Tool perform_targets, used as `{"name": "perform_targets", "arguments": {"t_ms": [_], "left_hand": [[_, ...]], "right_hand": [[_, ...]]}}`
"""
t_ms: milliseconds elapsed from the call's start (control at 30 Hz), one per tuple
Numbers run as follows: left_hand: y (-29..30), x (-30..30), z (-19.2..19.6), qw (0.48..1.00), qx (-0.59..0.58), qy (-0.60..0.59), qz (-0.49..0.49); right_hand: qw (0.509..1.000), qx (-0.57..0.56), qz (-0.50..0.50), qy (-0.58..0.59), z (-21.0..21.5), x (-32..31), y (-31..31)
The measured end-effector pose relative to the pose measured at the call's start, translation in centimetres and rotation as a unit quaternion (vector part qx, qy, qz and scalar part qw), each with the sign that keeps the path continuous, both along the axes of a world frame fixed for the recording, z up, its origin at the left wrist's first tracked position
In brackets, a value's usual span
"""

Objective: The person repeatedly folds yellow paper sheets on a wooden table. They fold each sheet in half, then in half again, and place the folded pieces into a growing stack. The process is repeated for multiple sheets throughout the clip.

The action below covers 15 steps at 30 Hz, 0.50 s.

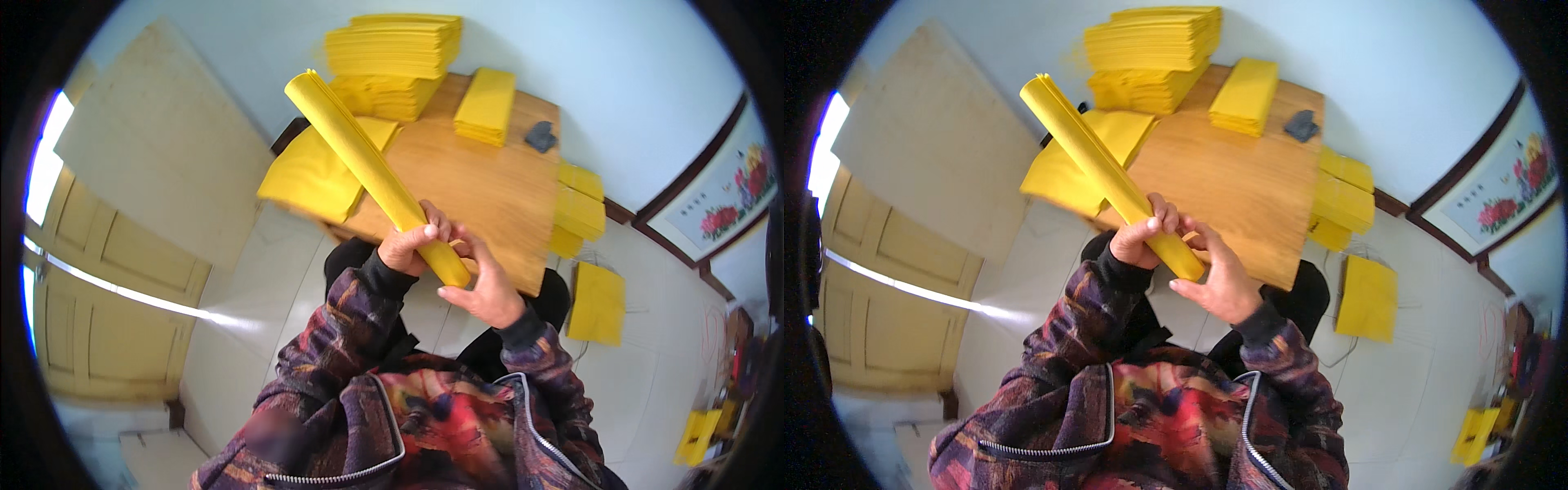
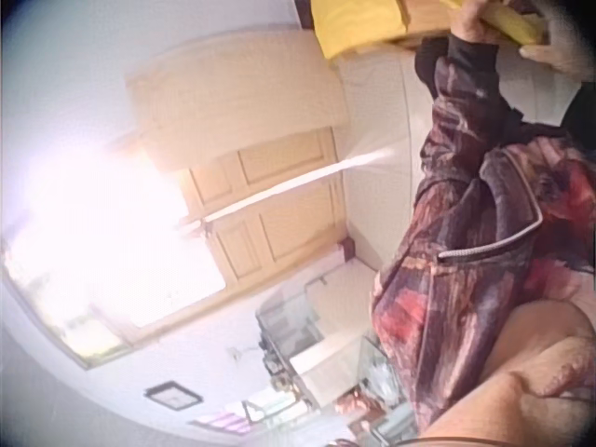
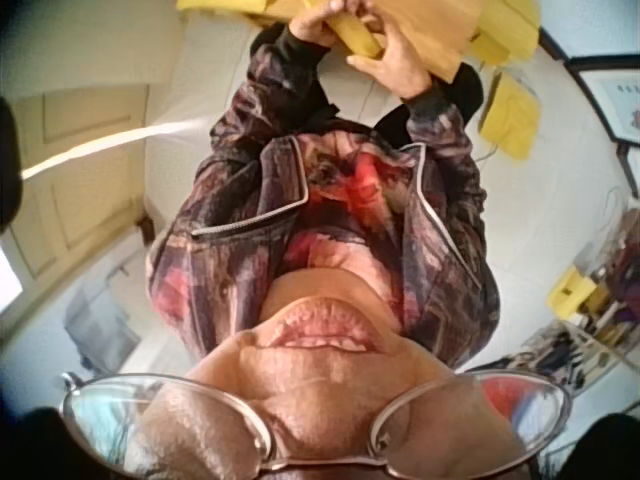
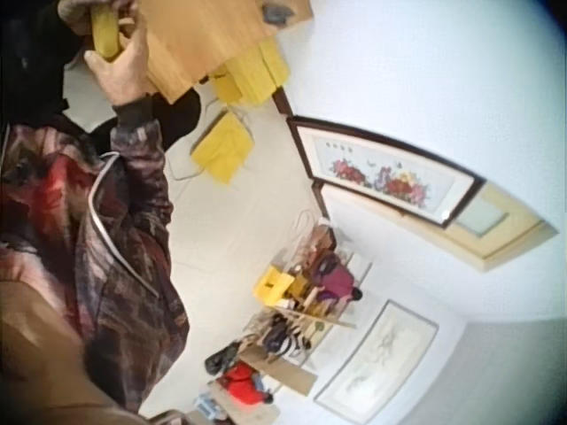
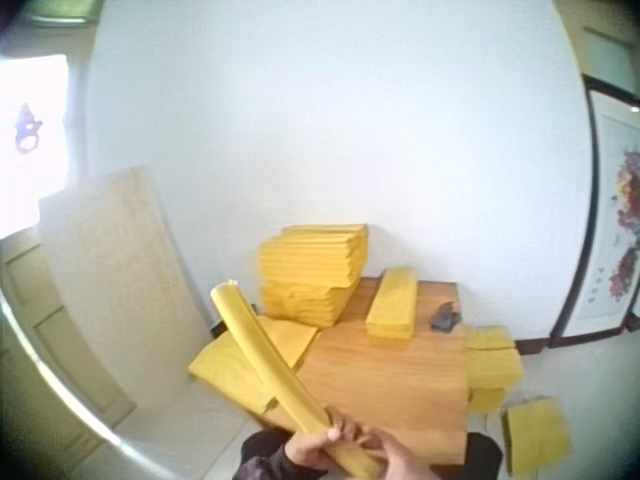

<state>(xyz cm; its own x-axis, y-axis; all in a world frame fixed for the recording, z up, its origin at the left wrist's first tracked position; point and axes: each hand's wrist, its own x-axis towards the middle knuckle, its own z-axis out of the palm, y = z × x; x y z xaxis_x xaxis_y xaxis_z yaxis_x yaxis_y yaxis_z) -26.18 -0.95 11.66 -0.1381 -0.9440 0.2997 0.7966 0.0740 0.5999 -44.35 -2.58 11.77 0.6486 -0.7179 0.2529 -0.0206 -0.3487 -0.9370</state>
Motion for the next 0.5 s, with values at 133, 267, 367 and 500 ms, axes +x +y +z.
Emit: {"name": "perform_targets", "arguments": {"t_ms": [133,267,367,500], "left_hand": [[4.0,1.3,0.1,0.998,-0.038,0.034,0.022],[5.8,1.3,0.0,0.998,-0.038,0.053,-0.018],[6.6,0.9,-0.1,0.999,-0.031,0.04,-0.008],[7.1,0.9,-0.3,0.999,-0.023,0.018,-0.013]], "right_hand": [[0.998,0.017,0.06,0.004,2.7,0.5,3.2],[0.996,-0.055,0.038,0.062,4.0,1.8,5.4],[0.993,-0.098,-0.003,0.064,4.3,2.4,6.4],[0.993,-0.105,-0.029,0.038,4.2,2.6,7.0]]}}
